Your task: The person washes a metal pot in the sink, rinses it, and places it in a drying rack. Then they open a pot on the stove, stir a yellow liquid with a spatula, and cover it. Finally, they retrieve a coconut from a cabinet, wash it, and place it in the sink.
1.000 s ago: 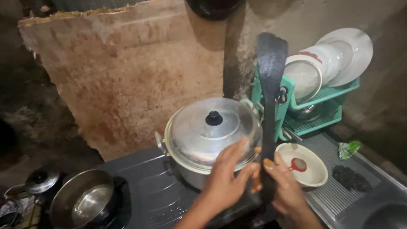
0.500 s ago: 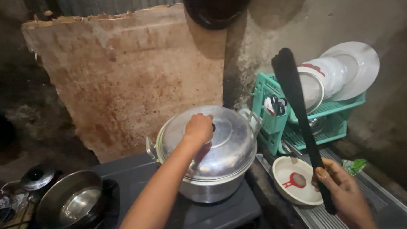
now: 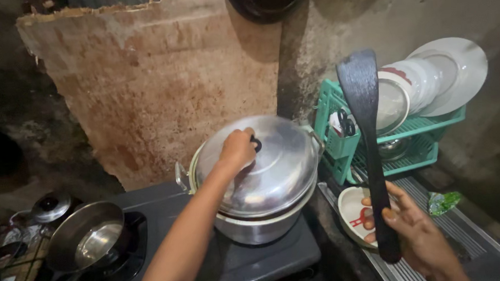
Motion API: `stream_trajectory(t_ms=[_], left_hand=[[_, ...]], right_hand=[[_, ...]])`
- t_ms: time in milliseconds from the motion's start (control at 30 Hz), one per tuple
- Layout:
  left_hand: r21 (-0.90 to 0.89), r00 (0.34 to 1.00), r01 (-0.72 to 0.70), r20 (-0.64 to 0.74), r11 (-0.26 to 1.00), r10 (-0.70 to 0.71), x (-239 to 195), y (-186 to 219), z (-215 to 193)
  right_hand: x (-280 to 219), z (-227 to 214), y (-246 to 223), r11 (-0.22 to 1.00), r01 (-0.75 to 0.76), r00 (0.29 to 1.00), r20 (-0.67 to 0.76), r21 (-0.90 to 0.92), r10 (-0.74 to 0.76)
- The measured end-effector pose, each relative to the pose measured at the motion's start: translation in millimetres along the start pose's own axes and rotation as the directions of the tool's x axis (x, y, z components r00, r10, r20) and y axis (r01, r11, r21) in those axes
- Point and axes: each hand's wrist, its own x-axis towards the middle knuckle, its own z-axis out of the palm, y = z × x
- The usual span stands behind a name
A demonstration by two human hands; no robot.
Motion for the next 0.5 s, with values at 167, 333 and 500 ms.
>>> stream_trajectory(t_ms=[167, 333, 500], left_hand=[[-0.185, 0.970, -0.055, -0.242, 0.981, 0.009, -5.0, -11.5, -26.5], [-0.611, 0.897, -0.137, -0.411, 0.780, -0.164, -34.5, -21.4, -70.2], [-0.955, 0.887, -0.093, -0.208, 0.282, -0.412, -87.7, -33.5, -119.1]], right_hand=[[14.5, -12.8, 1.4, 0.981, 0.138, 0.984, 0.092, 0.138, -0.151], [13.6, -1.4, -15.4, 0.990, 0.107, 0.994, -0.022, -0.089, -0.109], [15.4, 21.0, -37.1, 0.999, 0.042, 0.998, -0.043, -0.034, -0.044]])
